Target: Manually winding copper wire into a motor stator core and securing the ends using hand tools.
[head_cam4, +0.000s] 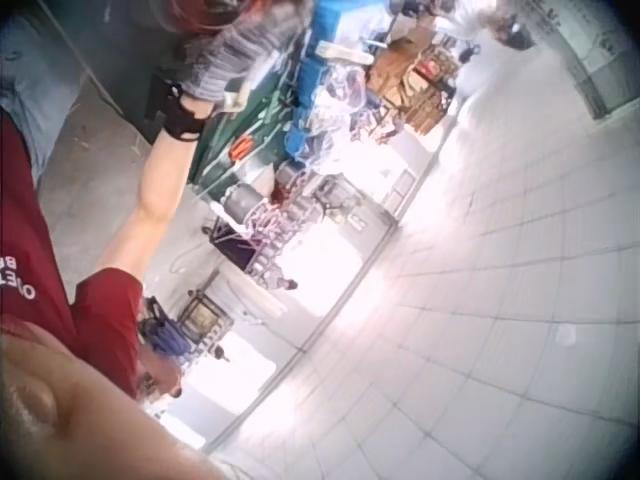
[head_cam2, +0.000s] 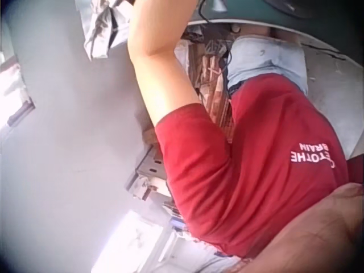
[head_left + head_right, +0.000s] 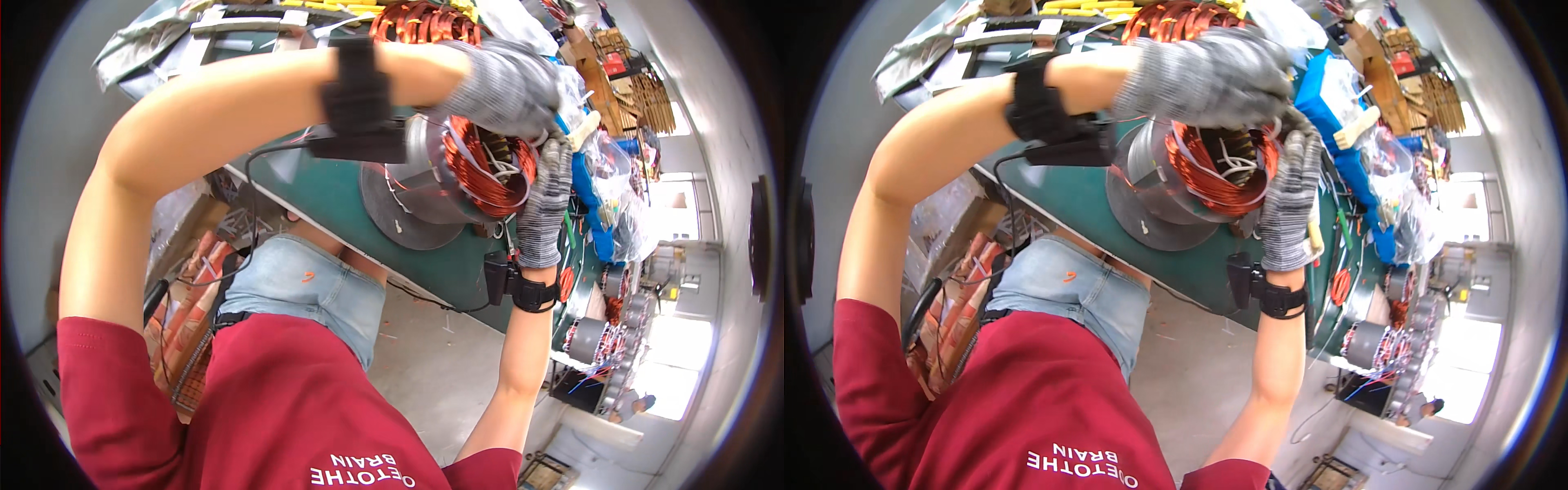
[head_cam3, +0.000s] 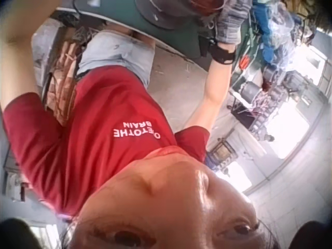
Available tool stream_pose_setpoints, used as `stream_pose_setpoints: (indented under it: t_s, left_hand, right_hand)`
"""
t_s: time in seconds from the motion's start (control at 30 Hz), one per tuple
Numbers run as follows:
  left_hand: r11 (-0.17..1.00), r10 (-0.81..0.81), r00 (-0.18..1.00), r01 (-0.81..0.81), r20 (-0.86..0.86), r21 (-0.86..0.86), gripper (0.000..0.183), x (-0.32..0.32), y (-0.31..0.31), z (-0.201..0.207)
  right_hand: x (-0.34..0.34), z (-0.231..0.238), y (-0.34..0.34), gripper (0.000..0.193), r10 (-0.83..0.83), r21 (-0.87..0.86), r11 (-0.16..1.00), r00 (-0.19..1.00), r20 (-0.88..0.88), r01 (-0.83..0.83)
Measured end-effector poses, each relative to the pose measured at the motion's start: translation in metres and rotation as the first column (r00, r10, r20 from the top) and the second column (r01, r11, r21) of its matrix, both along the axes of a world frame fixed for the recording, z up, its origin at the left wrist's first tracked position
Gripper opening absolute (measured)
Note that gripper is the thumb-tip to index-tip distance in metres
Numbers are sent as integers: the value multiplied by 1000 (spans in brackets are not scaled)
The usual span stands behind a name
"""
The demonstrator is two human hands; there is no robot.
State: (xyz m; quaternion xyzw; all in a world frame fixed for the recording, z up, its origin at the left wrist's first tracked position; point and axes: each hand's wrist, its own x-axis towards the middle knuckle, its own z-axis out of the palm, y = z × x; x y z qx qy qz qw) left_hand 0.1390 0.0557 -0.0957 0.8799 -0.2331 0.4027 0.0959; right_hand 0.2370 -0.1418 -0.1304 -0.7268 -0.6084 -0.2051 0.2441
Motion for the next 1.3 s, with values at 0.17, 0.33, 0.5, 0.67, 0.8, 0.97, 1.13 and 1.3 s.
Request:
stream_pose_setpoints:
  t_s: [0.17, 0.33, 0.5, 0.67, 0.8, 0.97, 1.13, 1.3]
  left_hand:
    - [929, 86, 883, -238, -461, -284, 25, -14, 0, 4]
    - [903, -18, 941, -130, -338, -409, 25, -33, 5, -21]
    - [863, -66, 977, -46, -201, -503, 16, -26, -19, -8]
    - [894, -19, 919, -161, -394, -418, 26, -43, -20, 6]
    - [885, -83, 864, -165, -496, -436, 21, -42, -16, 7]
    - [924, -160, 956, 57, -245, -379, 11, -44, -18, -10]
    - [980, -42, 919, -39, -391, -197, 13, -36, -17, 1]
    - [927, -62, 785, -184, -616, -327, 21, -2, -4, 16]
  right_hand:
    - [-11, 11, 22, 33, 88, 77, 996, 810, -580, -53]
    - [-6, 2, 26, 33, 263, 181, 965, 727, -635, -191]
    - [28, -12, -12, 50, -28, -55, 997, 870, 493, 63]
    - [31, -15, -8, 49, 2, -59, 998, 893, 449, 28]
    - [27, -16, -7, 46, -13, -8, 1000, 896, 444, 19]
    - [31, -11, -6, 48, 23, -74, 997, 962, 272, -3]
    - [20, -5, 1, 38, 18, -63, 998, 1000, 14, -18]
    - [26, -24, -6, 45, -112, 2, 993, 953, 281, 116]
